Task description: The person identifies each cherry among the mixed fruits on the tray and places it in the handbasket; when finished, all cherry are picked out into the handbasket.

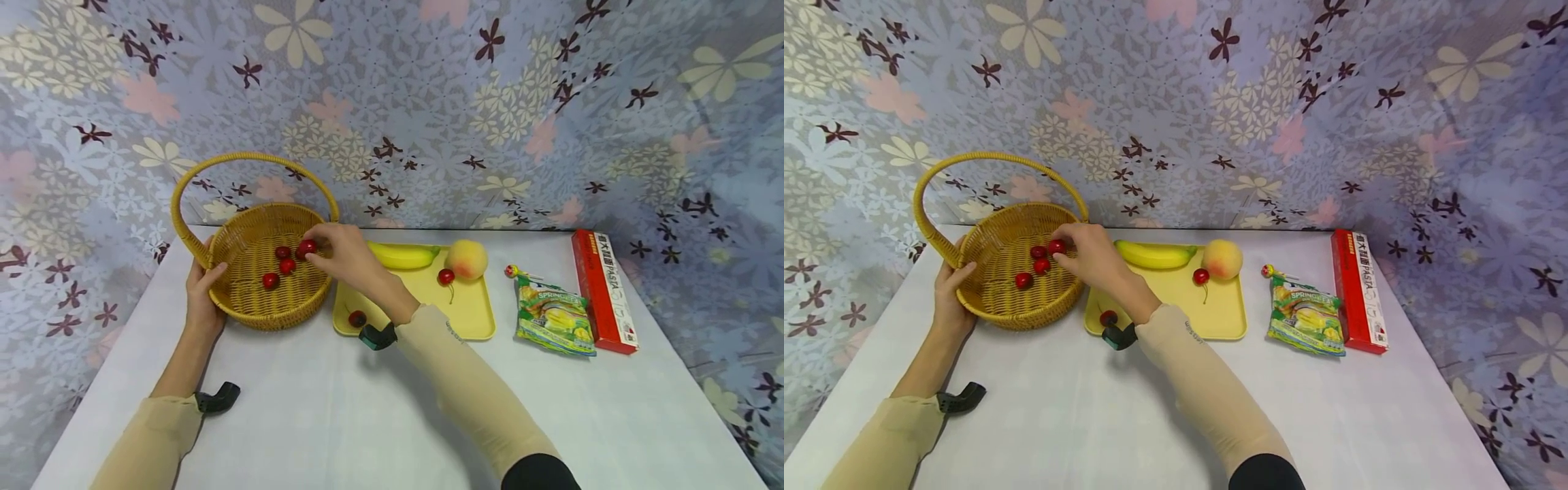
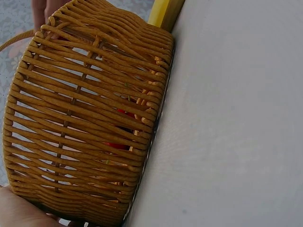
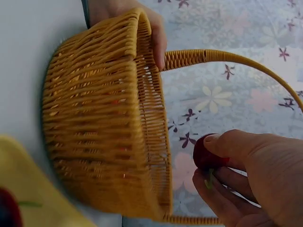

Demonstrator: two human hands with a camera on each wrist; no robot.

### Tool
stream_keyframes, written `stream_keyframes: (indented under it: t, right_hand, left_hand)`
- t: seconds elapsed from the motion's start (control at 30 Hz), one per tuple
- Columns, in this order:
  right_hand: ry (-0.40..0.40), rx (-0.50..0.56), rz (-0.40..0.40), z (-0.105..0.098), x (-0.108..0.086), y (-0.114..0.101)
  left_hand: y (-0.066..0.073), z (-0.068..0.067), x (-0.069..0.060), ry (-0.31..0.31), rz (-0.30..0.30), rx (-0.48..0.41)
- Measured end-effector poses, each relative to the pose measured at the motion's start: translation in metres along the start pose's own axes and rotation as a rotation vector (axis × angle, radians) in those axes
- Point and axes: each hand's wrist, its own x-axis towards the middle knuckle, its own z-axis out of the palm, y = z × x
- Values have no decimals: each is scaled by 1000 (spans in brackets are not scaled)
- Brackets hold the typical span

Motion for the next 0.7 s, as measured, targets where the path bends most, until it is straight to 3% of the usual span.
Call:
stream_keyframes:
  t: [0.13,0.53,0.7]
  right_hand:
    - [17,-84,-20,5,16,-10]
    - [128,-46,-57,8,49,-25]
    - [82,-76,-40,7,57,-27]
  left_hand:
    - [0,2,1,4,-5,8]
    - [1,0,3,-15,-5,12]
    - [-2,1,3,-7,-5,13]
